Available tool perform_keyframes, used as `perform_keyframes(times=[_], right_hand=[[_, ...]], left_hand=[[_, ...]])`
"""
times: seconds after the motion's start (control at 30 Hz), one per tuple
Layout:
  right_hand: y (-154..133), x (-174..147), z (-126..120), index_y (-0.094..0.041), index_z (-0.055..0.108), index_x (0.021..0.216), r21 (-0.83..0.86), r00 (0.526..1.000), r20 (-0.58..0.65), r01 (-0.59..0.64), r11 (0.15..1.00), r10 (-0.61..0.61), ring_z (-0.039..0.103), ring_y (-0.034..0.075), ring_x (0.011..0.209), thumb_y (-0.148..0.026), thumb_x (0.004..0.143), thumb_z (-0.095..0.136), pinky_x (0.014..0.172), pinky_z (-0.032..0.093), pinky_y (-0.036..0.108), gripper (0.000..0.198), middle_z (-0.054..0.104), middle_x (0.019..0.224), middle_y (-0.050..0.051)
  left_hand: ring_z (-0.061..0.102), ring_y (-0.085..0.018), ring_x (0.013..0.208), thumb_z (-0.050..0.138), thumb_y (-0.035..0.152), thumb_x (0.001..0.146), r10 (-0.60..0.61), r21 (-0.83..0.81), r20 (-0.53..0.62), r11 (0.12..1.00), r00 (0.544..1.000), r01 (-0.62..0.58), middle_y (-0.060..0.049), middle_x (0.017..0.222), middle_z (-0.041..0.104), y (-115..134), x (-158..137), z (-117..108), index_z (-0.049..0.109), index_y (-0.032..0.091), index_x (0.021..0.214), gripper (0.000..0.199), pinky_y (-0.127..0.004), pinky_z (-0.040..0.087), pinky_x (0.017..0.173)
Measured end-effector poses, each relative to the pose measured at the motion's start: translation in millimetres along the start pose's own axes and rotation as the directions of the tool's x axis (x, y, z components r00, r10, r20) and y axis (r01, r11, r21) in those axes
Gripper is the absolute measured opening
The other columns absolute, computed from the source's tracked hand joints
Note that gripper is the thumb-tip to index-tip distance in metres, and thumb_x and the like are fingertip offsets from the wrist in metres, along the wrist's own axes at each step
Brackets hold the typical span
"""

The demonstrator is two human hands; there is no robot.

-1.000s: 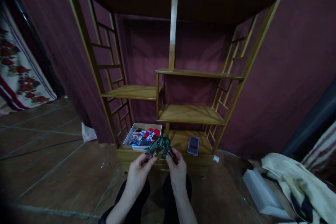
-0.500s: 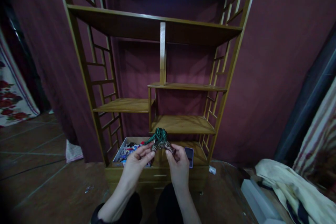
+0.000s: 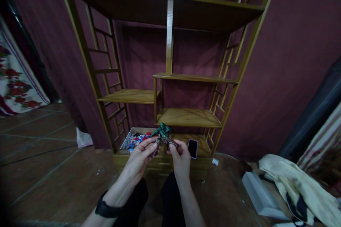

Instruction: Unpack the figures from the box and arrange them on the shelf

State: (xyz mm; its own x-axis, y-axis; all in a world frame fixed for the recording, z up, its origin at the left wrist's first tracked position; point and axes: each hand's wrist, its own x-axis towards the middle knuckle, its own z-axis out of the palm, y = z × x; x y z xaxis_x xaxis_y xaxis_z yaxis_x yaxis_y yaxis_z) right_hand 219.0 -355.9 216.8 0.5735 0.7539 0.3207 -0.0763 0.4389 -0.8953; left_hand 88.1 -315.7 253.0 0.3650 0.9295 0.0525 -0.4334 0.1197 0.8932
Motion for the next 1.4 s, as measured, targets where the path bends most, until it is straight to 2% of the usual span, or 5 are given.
perform_keyframes(times=[0.33,0.53,0.83,1.0,1.4], right_hand=[[71,-10,-6,-0.019,0.057,0.091,-0.055,0.998,0.012,-0.065,0.996,0.066,0.060,0.017,0.083,-0.029,0.066,0.068,0.079,0.050,0.034,0.030,0.063,0.092,0.003],[114,-11,-11,-0.019,0.054,0.086,-0.071,0.990,0.062,-0.124,0.990,0.128,0.060,0.017,0.079,-0.028,0.064,0.067,0.074,0.050,0.032,0.026,0.063,0.089,0.003],[163,-11,-19,-0.019,0.059,0.092,-0.145,0.957,0.098,-0.256,0.956,0.272,0.061,0.021,0.086,-0.030,0.061,0.068,0.078,0.048,0.036,0.034,0.067,0.092,0.004],[184,-12,-24,-0.018,0.060,0.096,-0.059,0.938,0.176,-0.294,0.954,0.300,0.061,0.022,0.093,-0.029,0.060,0.068,0.088,0.044,0.041,0.038,0.067,0.099,0.006],[188,-5,-14,-0.018,0.063,0.086,-0.160,0.956,0.231,-0.148,0.976,0.183,0.061,0.021,0.089,-0.026,0.064,0.060,0.086,0.045,0.039,0.024,0.068,0.092,0.006]], left_hand=[[0.056,-0.012,0.065,0.070,0.032,0.064,0.225,0.468,-0.027,0.864,0.974,-0.187,-0.001,0.076,0.065,-52,7,-44,0.063,0.016,0.099,0.039,-0.024,0.044,0.062],[0.057,-0.016,0.070,0.052,0.031,0.081,0.368,0.876,0.169,0.369,0.914,-0.311,-0.003,0.076,0.062,-75,4,-68,0.061,0.018,0.082,0.015,-0.027,0.043,0.064],[0.057,-0.019,0.082,0.037,0.022,0.089,0.225,0.829,0.550,-0.264,0.804,-0.493,-0.009,0.087,0.059,-88,3,-79,0.055,0.015,0.105,0.026,-0.034,0.042,0.075],[0.056,-0.021,0.092,0.032,0.013,0.088,0.108,0.740,0.636,-0.365,0.764,-0.565,-0.014,0.104,0.058,-104,7,-90,0.043,0.010,0.125,0.038,-0.035,0.040,0.080],[0.053,-0.021,0.104,0.028,0.009,0.088,0.037,0.728,0.632,-0.370,0.774,-0.577,-0.016,0.118,0.054,-113,11,-110,0.035,0.011,0.131,0.043,-0.034,0.037,0.086]])
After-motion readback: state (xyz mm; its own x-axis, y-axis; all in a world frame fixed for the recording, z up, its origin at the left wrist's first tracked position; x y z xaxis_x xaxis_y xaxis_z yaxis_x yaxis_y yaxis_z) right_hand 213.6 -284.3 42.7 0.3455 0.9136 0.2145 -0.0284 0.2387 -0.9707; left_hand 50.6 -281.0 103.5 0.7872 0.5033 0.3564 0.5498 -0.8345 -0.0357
